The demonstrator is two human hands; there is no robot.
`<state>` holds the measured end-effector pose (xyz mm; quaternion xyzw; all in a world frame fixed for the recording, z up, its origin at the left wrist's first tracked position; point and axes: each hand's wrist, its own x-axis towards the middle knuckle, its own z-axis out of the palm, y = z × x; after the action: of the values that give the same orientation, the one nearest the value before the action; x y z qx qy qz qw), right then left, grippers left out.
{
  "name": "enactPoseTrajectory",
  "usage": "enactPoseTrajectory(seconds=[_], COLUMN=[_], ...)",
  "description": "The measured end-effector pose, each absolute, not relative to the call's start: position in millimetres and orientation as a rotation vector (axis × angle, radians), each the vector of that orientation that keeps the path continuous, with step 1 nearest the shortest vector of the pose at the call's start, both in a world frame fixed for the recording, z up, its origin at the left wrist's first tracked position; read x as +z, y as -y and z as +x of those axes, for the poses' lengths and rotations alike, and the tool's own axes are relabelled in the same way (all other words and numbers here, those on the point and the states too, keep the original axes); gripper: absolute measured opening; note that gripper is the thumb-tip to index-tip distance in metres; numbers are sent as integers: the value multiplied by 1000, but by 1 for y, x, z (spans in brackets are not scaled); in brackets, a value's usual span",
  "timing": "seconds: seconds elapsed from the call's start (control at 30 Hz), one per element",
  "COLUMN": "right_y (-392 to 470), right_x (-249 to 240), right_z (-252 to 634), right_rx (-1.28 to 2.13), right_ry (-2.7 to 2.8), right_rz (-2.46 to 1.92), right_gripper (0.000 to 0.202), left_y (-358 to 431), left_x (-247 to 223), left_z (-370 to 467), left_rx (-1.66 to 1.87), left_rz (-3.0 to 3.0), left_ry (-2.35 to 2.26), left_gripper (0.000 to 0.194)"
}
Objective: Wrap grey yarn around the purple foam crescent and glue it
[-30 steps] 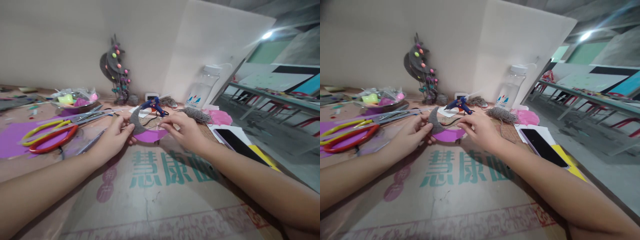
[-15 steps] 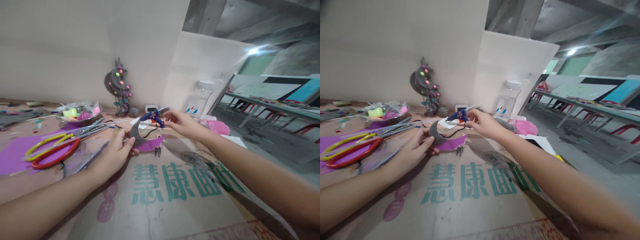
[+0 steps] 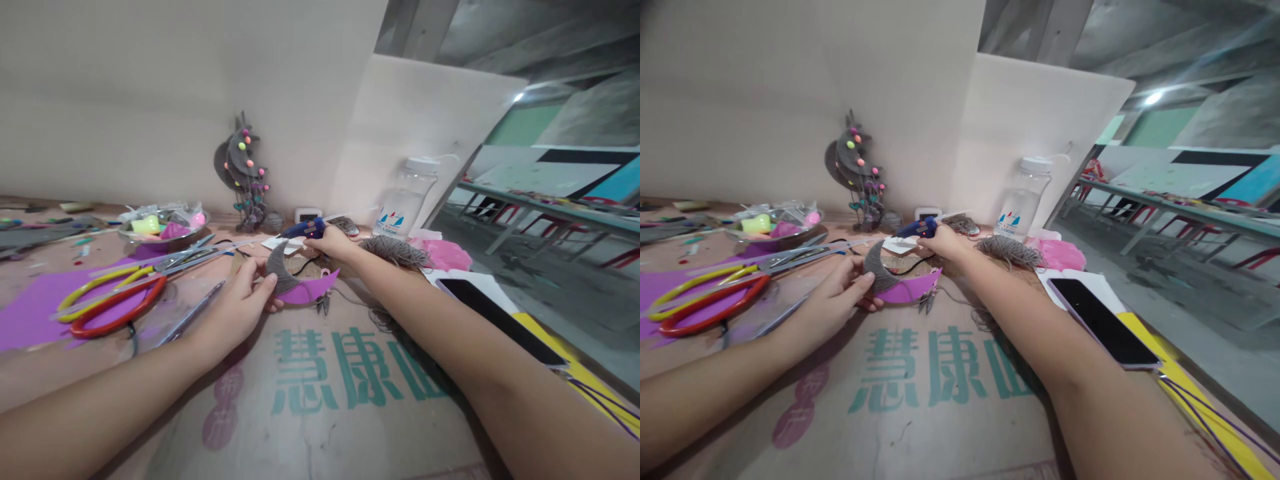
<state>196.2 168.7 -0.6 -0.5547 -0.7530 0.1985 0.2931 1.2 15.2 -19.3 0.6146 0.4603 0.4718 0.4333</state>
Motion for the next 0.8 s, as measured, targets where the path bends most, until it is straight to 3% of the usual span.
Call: enactPoseTrajectory(seconds=[0.4,0.5,0.8], right_y=[-95,-61,-8], right_x=[48,46,16], right_z=[226,238,248], right_rx=[607,623,421], right_ry=[1850,1755,2007], right_rz=[-1249,-1085,-1147], right_gripper=[25,23,19], left_y=[-17,-17,-18], left_x=[-20,-19,-19], left_z=[1,1,0], left_rx=[1209,1248,1227], left_rz=[1533,1492,1482], left_ry=[-1148,-1153,-1124], left_gripper=[24,24,18])
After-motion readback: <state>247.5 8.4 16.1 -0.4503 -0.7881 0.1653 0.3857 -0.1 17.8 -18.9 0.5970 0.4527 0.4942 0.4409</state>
